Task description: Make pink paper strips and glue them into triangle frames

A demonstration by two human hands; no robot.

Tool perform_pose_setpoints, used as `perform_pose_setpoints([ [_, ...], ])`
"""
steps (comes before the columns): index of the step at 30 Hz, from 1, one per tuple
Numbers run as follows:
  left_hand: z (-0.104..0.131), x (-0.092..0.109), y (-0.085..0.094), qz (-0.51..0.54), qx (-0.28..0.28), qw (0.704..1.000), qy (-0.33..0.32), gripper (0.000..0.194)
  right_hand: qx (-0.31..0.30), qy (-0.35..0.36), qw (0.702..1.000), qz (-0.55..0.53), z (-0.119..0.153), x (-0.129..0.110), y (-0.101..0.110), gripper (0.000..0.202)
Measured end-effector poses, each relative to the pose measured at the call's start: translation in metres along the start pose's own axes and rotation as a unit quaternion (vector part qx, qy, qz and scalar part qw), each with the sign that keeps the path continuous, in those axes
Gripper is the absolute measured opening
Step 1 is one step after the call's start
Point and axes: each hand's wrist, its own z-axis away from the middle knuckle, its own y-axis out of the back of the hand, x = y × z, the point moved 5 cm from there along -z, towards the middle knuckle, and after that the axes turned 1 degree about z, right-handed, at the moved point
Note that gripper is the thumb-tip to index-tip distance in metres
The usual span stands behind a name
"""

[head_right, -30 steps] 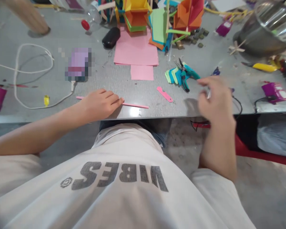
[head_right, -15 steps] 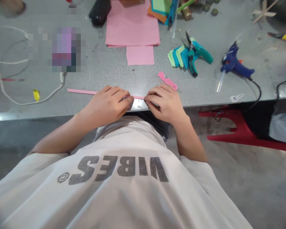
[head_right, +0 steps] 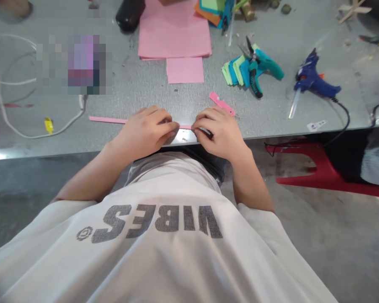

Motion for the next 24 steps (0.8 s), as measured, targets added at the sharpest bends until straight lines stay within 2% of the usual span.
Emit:
perform_pose_setpoints([
  [5,-0.010,-0.014,-0.005,0.049,-0.006,0.998,0.029,0.031,0.066,-0.100,0.990,-0.072,0.009,0.012,0.008,0.024],
  [12,-0.013,-0.017,-0.003,0.091,-0.003,0.994,0.062,0.034,0.034,-0.054,0.998,-0.014,-0.004,0.003,-0.001,0.027],
  [15,-0.011,-0.018,0.001,0.110,-0.005,0.991,0.077,0.032,0.031,-0.060,0.998,-0.015,-0.010,0.002,-0.004,0.016],
  [17,-0.010,-0.018,0.006,0.122,-0.001,0.988,0.090,0.030,0.034,-0.054,0.997,-0.040,-0.013,-0.001,-0.005,0.006],
  [20,-0.008,-0.018,0.017,0.138,0.016,0.985,0.100,0.028,0.052,-0.033,0.994,-0.094,-0.021,-0.009,-0.001,0.017],
  [24,-0.012,-0.025,0.045,0.139,0.062,0.983,0.100,0.026,0.078,0.010,0.989,-0.125,-0.044,-0.024,0.013,0.022],
])
